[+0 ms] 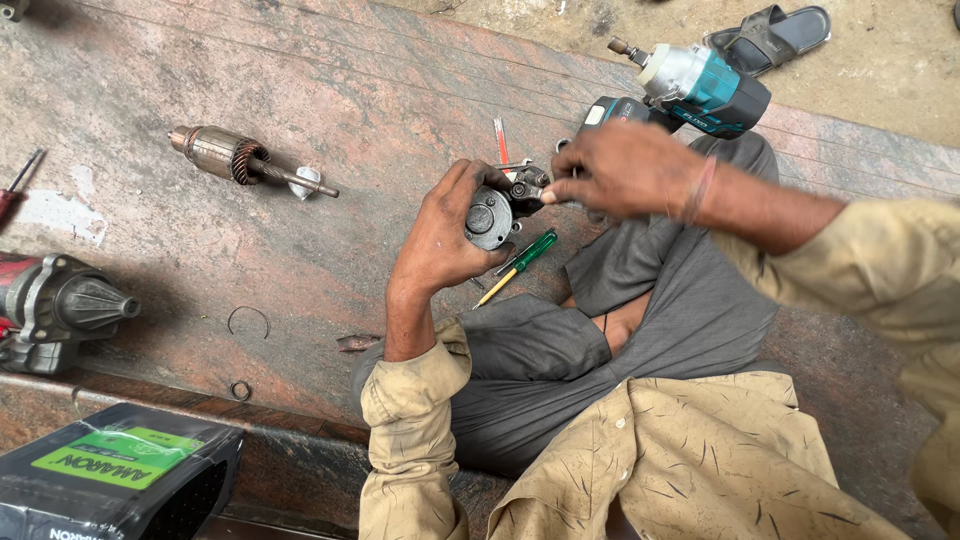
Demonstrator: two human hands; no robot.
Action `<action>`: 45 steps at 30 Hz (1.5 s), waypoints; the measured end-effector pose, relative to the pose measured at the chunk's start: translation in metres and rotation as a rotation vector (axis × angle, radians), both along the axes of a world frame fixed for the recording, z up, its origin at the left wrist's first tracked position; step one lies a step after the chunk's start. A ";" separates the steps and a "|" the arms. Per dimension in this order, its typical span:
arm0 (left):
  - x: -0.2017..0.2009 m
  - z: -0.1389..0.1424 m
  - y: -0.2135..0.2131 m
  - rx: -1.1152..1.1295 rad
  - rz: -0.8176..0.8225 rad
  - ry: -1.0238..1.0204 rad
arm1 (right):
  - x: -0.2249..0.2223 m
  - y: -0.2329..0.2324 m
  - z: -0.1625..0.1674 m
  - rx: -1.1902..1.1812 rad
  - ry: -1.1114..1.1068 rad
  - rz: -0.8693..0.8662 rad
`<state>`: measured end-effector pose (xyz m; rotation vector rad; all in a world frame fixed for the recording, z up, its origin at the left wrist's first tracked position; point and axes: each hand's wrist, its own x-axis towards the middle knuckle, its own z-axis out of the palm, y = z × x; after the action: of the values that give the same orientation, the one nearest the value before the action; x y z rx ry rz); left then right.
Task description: The person sits on the ground repairing a starter motor. They use a cordless impact wrench to loosen parts on the starter, remove a solenoid and other components by hand, and use a wrench to work on bolts on the starter body, handling small parts and fasteners throughout.
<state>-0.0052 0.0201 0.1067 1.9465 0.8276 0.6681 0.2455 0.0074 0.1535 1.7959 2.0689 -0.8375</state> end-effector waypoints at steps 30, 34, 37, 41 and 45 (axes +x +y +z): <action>-0.002 -0.005 0.004 -0.106 0.012 0.074 | 0.031 0.055 -0.016 0.101 0.030 0.226; -0.004 -0.006 0.005 -0.093 -0.006 0.061 | 0.023 0.067 -0.011 0.109 0.006 0.395; -0.005 -0.008 0.005 -0.086 -0.011 0.067 | 0.011 0.074 0.000 0.111 -0.024 0.378; -0.007 -0.008 0.006 -0.061 -0.037 0.060 | -0.009 0.084 0.021 0.295 0.021 0.525; -0.010 -0.006 0.007 -0.080 -0.091 0.061 | -0.015 0.076 0.031 0.248 -0.105 0.413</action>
<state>-0.0156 0.0275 0.1007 1.9277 0.7857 0.5167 0.2308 0.0836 0.1846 1.3985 2.4332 -0.3801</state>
